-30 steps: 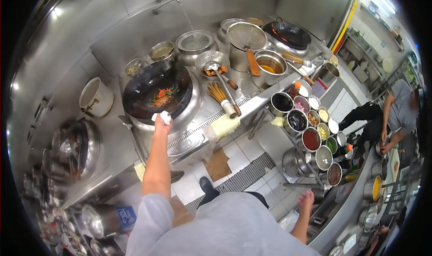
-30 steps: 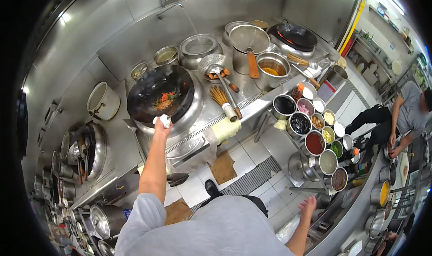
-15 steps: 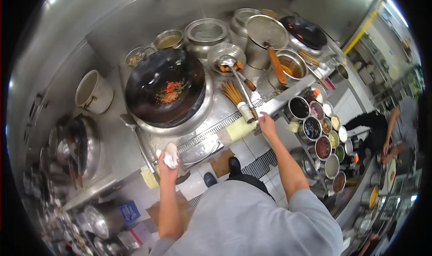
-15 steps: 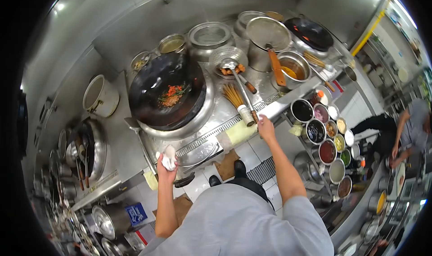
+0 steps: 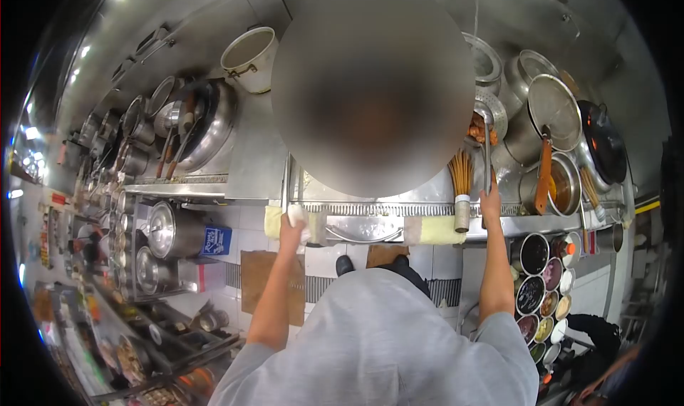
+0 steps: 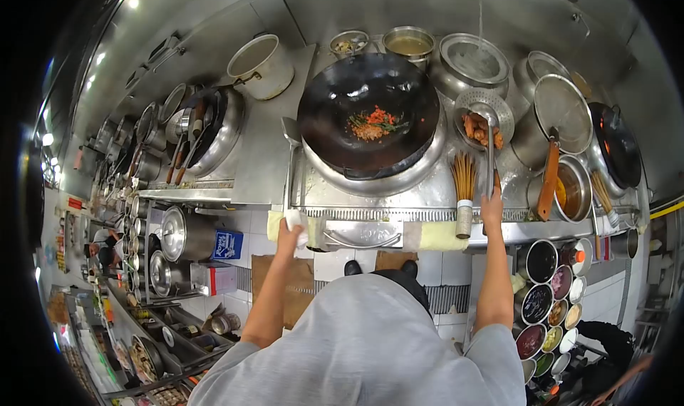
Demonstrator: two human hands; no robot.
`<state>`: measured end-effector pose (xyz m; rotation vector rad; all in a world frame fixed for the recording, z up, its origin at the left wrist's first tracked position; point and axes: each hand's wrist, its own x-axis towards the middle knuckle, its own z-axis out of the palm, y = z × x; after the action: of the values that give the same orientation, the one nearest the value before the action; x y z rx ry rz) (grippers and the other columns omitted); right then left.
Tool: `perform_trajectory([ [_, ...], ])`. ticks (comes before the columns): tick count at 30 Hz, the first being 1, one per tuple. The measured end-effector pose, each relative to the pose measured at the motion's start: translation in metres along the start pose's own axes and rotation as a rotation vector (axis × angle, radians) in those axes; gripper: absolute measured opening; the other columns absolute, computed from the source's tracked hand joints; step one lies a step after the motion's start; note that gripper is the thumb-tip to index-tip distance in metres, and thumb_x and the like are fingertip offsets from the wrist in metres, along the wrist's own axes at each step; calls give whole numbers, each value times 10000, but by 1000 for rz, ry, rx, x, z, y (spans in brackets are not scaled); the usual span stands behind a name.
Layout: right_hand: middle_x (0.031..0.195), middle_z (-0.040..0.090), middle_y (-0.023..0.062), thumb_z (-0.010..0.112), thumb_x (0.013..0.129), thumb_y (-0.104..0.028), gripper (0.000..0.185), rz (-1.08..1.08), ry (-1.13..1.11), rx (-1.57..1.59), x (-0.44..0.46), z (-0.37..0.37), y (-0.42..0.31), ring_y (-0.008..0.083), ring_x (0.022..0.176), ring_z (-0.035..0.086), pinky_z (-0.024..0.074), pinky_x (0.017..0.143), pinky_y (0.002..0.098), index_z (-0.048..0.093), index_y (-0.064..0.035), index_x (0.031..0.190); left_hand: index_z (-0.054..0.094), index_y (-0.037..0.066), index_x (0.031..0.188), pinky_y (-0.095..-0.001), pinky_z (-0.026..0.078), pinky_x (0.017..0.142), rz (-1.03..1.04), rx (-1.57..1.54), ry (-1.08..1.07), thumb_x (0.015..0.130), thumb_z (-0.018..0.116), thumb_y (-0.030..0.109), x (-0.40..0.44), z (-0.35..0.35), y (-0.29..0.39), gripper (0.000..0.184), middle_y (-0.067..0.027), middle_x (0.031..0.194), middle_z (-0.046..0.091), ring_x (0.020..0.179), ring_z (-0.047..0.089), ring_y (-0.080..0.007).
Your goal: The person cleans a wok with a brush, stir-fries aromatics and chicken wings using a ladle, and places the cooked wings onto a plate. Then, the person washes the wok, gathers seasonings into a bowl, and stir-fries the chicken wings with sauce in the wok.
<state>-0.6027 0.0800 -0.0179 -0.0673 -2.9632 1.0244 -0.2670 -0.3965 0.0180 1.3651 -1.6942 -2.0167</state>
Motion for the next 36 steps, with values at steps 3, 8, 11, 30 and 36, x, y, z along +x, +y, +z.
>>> perform_trajectory([
  [3,892,657,193,580,938,-182,340,-300,84,194,-12,0,-2,363,748,642,509,677,434,464,-41,1225,510,125,1331,-457,472,895,699,919,261,697,689,21,12,8,-13,667,-214,1257,490,1109,518,-374],
  [8,656,502,3,600,931,-156,370,-8,-344,568,-68,-89,-95,57,407,383,294,342,254,478,-65,1268,514,170,1331,-484,476,872,722,1290,132,694,713,91,20,6,-43,672,-165,1296,472,1133,501,-365],
  [11,674,503,2,632,900,-140,596,-71,-552,235,-85,-148,-148,81,455,427,351,392,268,395,-113,1446,519,181,1331,-493,486,864,761,1175,151,697,726,160,19,5,-35,667,-164,1264,474,1125,502,-366],
  [30,715,488,39,556,952,-180,599,57,-754,523,-74,7,-259,112,464,448,405,361,299,273,-110,1476,476,219,1402,-497,435,937,751,1143,66,698,787,269,-5,-25,-30,771,-170,1423,405,1234,449,-379],
  [36,695,543,96,552,954,-199,625,-128,-557,322,-58,17,-283,184,477,522,452,401,351,249,-87,1489,464,215,1413,-507,414,976,718,1061,9,713,786,273,-10,-29,-29,773,-178,1452,374,1263,425,-388],
])
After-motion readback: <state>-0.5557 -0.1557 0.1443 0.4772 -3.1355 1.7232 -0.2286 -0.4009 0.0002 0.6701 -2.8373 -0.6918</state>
